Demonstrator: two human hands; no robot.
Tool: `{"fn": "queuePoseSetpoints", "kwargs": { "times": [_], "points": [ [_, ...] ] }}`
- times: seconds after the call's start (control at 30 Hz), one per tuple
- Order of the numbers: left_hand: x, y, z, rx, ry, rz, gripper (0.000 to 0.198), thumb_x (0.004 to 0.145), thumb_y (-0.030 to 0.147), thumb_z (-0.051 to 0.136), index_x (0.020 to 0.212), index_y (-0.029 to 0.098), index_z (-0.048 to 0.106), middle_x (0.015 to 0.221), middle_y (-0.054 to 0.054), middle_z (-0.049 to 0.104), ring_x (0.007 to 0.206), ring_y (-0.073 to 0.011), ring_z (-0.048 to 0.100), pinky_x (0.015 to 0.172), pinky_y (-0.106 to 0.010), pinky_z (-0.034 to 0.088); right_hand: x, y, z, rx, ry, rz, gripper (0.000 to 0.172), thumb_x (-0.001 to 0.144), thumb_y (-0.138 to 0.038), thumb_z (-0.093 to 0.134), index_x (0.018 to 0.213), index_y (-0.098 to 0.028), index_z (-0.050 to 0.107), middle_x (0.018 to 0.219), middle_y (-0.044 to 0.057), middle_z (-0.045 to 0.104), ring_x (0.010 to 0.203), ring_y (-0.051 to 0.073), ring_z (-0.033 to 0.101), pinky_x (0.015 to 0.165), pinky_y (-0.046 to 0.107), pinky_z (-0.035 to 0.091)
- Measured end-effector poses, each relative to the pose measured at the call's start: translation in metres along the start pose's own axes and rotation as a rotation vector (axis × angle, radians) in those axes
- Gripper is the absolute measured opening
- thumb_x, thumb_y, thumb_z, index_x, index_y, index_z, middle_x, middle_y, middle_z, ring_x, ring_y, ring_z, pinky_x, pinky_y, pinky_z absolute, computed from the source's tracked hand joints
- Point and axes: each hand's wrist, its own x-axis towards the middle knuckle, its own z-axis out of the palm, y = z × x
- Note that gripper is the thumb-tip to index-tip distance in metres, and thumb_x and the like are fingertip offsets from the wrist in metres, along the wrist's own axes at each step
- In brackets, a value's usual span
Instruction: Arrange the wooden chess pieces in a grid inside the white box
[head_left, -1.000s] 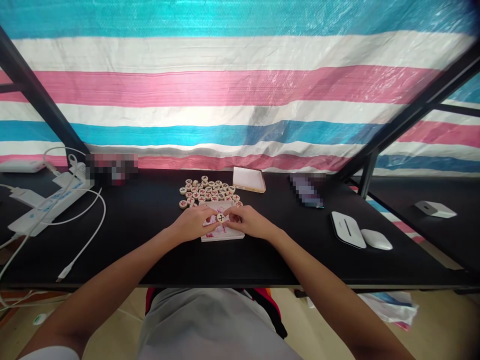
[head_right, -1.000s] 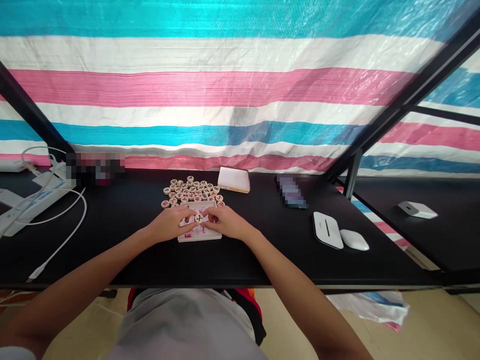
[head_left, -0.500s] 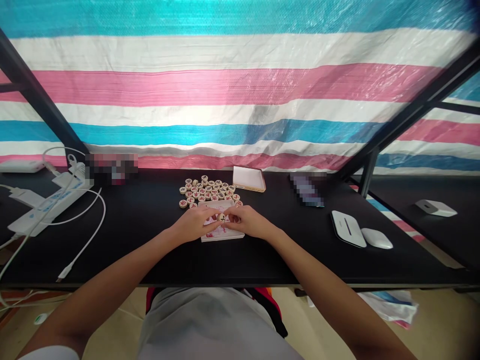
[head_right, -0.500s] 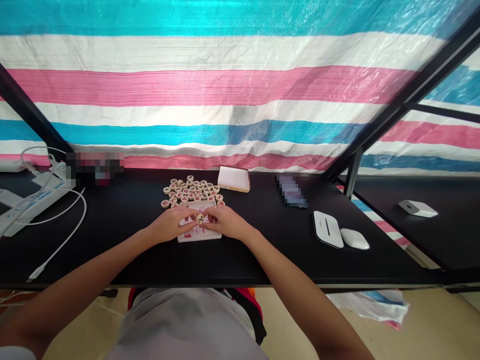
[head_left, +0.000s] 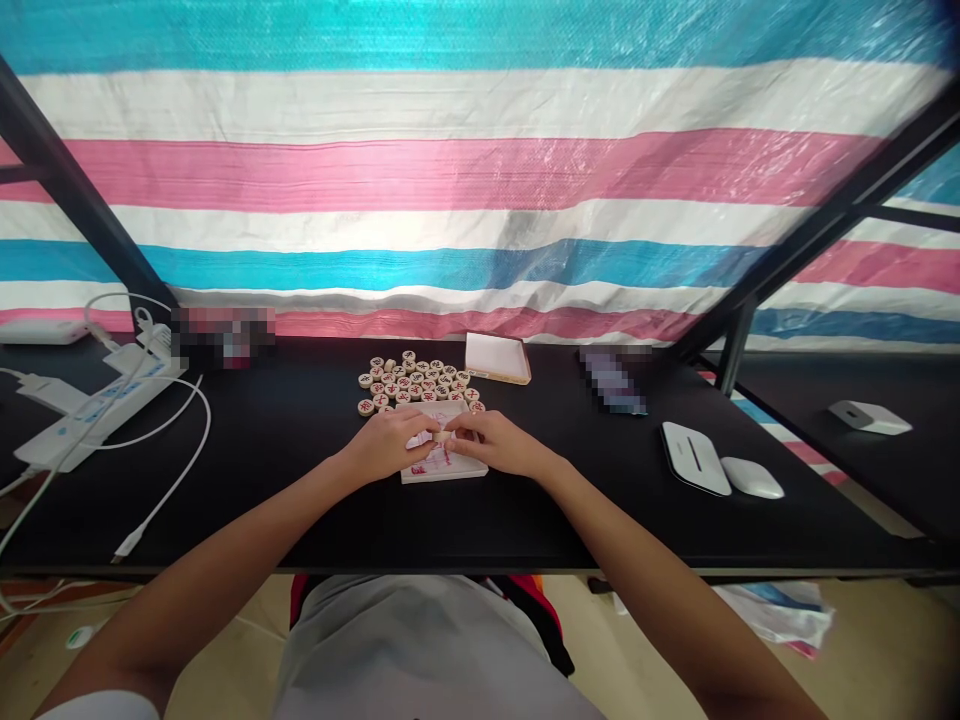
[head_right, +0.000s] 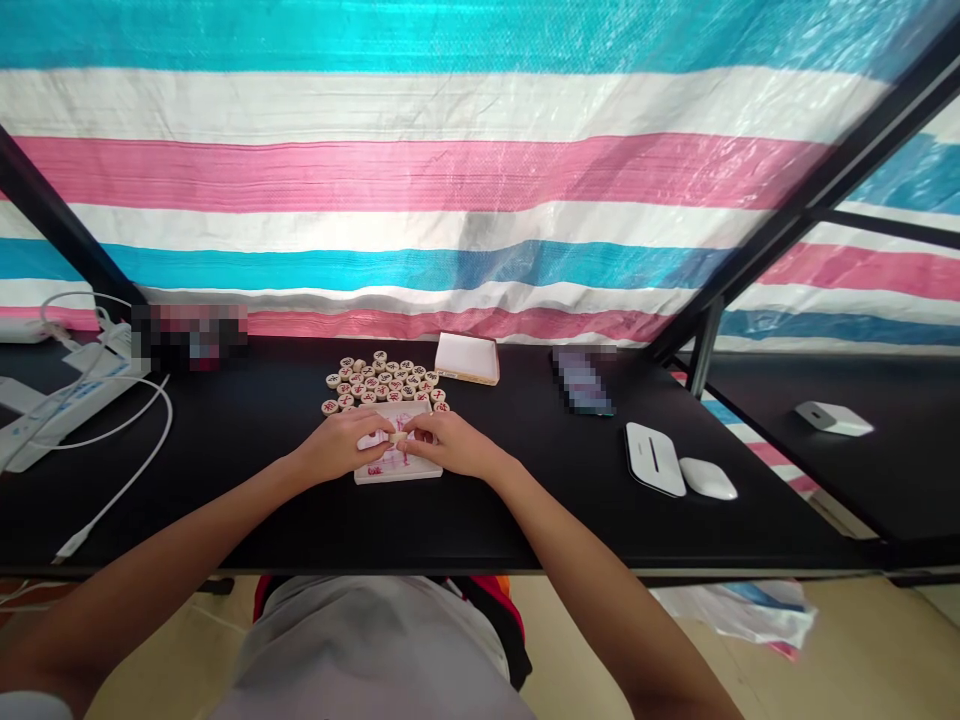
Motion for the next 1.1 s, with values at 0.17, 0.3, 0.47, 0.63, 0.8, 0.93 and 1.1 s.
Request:
{"fn": "queuePoseSetpoints", "kwargs": {
  "times": [0.17,0.3,0.47,0.63,0.8,0.93,1.1],
  "points": [
    [0.000,0.000,0.001,0.041,0.006,0.052,0.010,0.087,0.021,0.053,0.088,0.018,0.063,0.090,-0.003,0.067,0.084,-0.0154,0.062,0.075,-0.024,0.048,0.000,-0.003,-0.001,0.004,-0.022,-0.008,0.035,0.090,-0.046,0.048,0.083,-0.015,0.063,0.065,-0.001,0.055,0.059,0.011,0.048,0.057,0.022,0.036],
    [0.000,0.001,0.001,0.048,-0.025,0.048,0.013,0.089,0.023,0.051,0.088,0.018,0.063,0.092,-0.003,0.066,0.085,-0.0156,0.062,0.074,-0.025,0.048,-0.001,-0.002,0.000,0.001,-0.022,-0.010,0.032,0.088,-0.044,0.051,0.084,-0.015,0.063,0.064,-0.001,0.054,0.058,0.010,0.047,0.057,0.022,0.035],
    [0.000,0.006,-0.007,-0.021,-0.091,-0.041,0.037,0.084,0.030,0.057,0.118,0.018,0.053,0.111,-0.008,0.064,0.104,-0.0215,0.058,0.089,-0.034,0.046,-0.001,-0.003,0.000,-0.018,0.017,-0.005,0.029,0.089,-0.040,0.051,0.099,-0.016,0.065,0.064,-0.002,0.054,0.057,0.010,0.047,0.057,0.022,0.036],
    [0.002,0.007,-0.011,-0.050,-0.166,-0.106,0.036,0.090,0.039,0.048,0.118,0.018,0.055,0.101,-0.007,0.067,0.098,-0.0225,0.059,0.089,-0.037,0.042,-0.002,-0.004,-0.001,-0.047,0.080,-0.017,0.029,0.087,-0.035,0.055,0.106,-0.017,0.064,0.067,-0.001,0.057,0.060,0.010,0.049,0.060,0.021,0.038],
    [0.003,0.005,-0.005,-0.069,-0.133,-0.164,0.021,0.089,0.034,0.051,0.096,0.019,0.063,0.083,-0.003,0.069,0.082,-0.0183,0.060,0.082,-0.033,0.043,-0.001,-0.002,0.001,-0.058,0.100,-0.028,0.028,0.083,-0.029,0.059,0.108,-0.016,0.063,0.067,-0.001,0.059,0.059,0.010,0.049,0.060,0.021,0.038],
    [0.002,0.001,0.000,-0.089,-0.085,-0.148,0.014,0.085,0.032,0.057,0.086,0.019,0.063,0.079,0.000,0.068,0.077,-0.0162,0.061,0.078,-0.031,0.044,-0.001,0.000,0.002,-0.074,0.104,-0.045,0.023,0.084,-0.028,0.057,0.104,-0.017,0.063,0.067,-0.001,0.058,0.060,0.010,0.050,0.060,0.021,0.038],
    [0.001,-0.003,0.000,0.010,0.000,-0.055,0.010,0.083,0.026,0.059,0.081,0.017,0.061,0.078,-0.001,0.067,0.075,-0.0160,0.062,0.075,-0.030,0.045,-0.001,0.000,0.000,-0.067,0.102,-0.041,0.027,0.086,-0.036,0.057,0.102,-0.016,0.064,0.069,0.000,0.058,0.062,0.010,0.051,0.061,0.022,0.040]
  ]
}}
